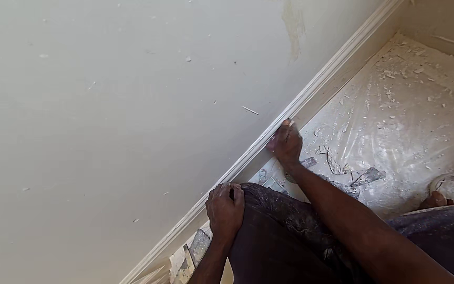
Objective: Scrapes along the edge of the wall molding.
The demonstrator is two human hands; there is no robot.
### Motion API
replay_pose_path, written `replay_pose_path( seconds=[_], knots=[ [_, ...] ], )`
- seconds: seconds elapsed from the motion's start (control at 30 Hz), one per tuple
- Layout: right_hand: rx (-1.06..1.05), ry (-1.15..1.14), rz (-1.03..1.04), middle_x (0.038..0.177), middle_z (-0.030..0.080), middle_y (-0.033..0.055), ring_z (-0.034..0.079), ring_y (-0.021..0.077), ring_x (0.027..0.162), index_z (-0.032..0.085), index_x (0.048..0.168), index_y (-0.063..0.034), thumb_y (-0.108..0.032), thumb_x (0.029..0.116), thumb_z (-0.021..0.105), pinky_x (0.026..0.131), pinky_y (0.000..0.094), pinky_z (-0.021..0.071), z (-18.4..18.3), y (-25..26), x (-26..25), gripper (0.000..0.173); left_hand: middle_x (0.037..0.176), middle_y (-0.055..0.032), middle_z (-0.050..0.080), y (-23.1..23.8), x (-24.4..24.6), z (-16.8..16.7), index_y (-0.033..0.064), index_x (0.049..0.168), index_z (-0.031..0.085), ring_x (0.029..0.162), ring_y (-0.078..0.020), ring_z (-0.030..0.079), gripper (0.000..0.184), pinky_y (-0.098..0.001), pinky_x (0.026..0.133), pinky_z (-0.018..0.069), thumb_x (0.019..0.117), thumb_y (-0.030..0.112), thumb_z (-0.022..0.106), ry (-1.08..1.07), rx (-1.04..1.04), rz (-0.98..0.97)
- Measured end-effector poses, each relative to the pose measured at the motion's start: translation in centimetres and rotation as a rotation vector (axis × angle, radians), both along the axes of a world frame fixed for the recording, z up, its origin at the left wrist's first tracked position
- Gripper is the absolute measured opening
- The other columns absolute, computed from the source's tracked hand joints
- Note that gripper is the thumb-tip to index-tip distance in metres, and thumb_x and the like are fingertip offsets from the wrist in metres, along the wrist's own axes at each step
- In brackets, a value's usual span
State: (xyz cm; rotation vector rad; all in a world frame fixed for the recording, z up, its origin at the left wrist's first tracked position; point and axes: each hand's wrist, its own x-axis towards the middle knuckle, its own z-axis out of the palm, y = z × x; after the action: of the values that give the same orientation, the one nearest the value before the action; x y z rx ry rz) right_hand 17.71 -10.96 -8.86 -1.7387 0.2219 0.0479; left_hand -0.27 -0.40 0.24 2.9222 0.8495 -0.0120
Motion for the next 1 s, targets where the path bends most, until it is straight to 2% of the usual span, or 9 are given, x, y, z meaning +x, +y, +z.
replay_pose_path(
  seconds=[0.1,0.23,0.37,0.43,0.53,0.63,0.8,0.87,1.0],
  knots=[
    [0.005,0.023,-0.155,0.091,0.07,0.0171,0.071,0.0302,0.088,0.065,0.114,0.0023,-0.037,0.113,0.028,0.081,0.0526,0.0571,0.5,-3.1,5.0,0.053,0.102,-0.0134,0.07,-0.2,0.1,0.1,0.0073,0.099,0.074,0.105,-0.0364,0.064,0.032,-0.0613,0.091,0.0462,0.1036,0.027,0.049,0.006,-0.008,0.005],
    [-0.026,0.042,-0.296,0.093,0.07,0.0123,0.07,0.025,0.092,0.067,0.106,-0.0036,-0.037,0.1132,0.027,0.084,0.0491,0.0547,0.8,-5.8,9.9,0.053,0.101,-0.0142,0.07,-0.5,0.7,0.2,0.0067,0.097,0.073,0.105,-0.0369,0.064,0.034,-0.0613,0.09,0.0464,0.1035,0.028,0.048,0.017,0.017,-0.026],
    [-0.129,0.115,-0.059,0.091,0.071,0.0191,0.072,0.0333,0.088,0.064,0.118,0.003,-0.037,0.1131,0.026,0.077,0.0532,0.0579,2.0,-0.6,1.0,0.055,0.103,-0.0157,0.071,-0.8,1.5,0.3,0.0062,0.098,0.073,0.106,-0.0385,0.064,0.034,-0.0611,0.088,0.0468,0.1039,0.027,0.047,0.039,0.052,-0.064],
    [-0.014,0.141,0.089,0.088,0.071,0.0184,0.072,0.0332,0.085,0.063,0.119,0.0026,-0.037,0.1132,0.029,0.076,0.0537,0.0586,2.0,2.8,-4.8,0.053,0.103,-0.0154,0.071,-0.7,1.5,0.3,0.0068,0.098,0.073,0.106,-0.0382,0.064,0.034,-0.0613,0.089,0.0465,0.1041,0.028,0.047,0.053,0.035,-0.063],
    [0.113,0.101,0.098,0.086,0.07,0.0178,0.07,0.0326,0.083,0.066,0.114,0.0022,-0.033,0.1126,0.032,0.075,0.0539,0.0556,1.6,3.5,-5.9,0.049,0.103,-0.0155,0.07,0.0,0.1,0.0,0.0057,0.1,0.073,0.105,-0.0391,0.064,0.034,-0.0626,0.089,0.0463,0.1035,0.028,0.047,0.031,-0.004,-0.029],
    [0.077,0.089,-0.031,0.099,0.071,0.0199,0.071,0.0301,0.093,0.06,0.125,0.005,-0.028,0.1121,0.037,0.085,0.0508,0.0574,1.3,-0.2,-0.6,0.043,0.104,-0.0164,0.071,-0.4,-0.2,0.1,0.0049,0.1,0.074,0.107,-0.0394,0.064,0.035,-0.0632,0.093,0.0463,0.1037,0.027,0.048,-0.005,-0.007,-0.002],
    [0.072,-0.01,-0.323,0.091,0.069,0.0105,0.07,0.0207,0.087,0.066,0.11,-0.0022,-0.036,0.1133,0.027,0.082,0.0447,0.0569,1.7,-5.5,9.2,0.052,0.104,-0.016,0.071,-0.9,0.9,0.3,0.0057,0.099,0.073,0.109,-0.039,0.064,0.033,-0.0612,0.09,0.0473,0.105,0.027,0.048,0.018,0.028,-0.017],
    [0.049,0.053,-0.278,0.092,0.069,0.0127,0.07,0.0242,0.086,0.065,0.114,-0.0018,-0.039,0.1134,0.024,0.08,0.0476,0.0579,1.9,-4.4,7.4,0.056,0.103,-0.0157,0.071,-1.1,1.3,0.4,0.0058,0.097,0.073,0.107,-0.0388,0.064,0.033,-0.0609,0.089,0.0475,0.1047,0.026,0.048,0.039,0.044,-0.04],
    [0.022,0.184,0.075,0.092,0.071,0.02,0.072,0.0355,0.088,0.061,0.126,0.0014,-0.042,0.1131,0.024,0.078,0.0561,0.0578,2.3,1.2,-2.8,0.058,0.103,-0.0154,0.071,-0.6,1.8,0.0,0.0064,0.097,0.073,0.107,-0.038,0.064,0.033,-0.0615,0.089,0.0468,0.1049,0.027,0.047,0.072,0.035,-0.036]
  ],
)
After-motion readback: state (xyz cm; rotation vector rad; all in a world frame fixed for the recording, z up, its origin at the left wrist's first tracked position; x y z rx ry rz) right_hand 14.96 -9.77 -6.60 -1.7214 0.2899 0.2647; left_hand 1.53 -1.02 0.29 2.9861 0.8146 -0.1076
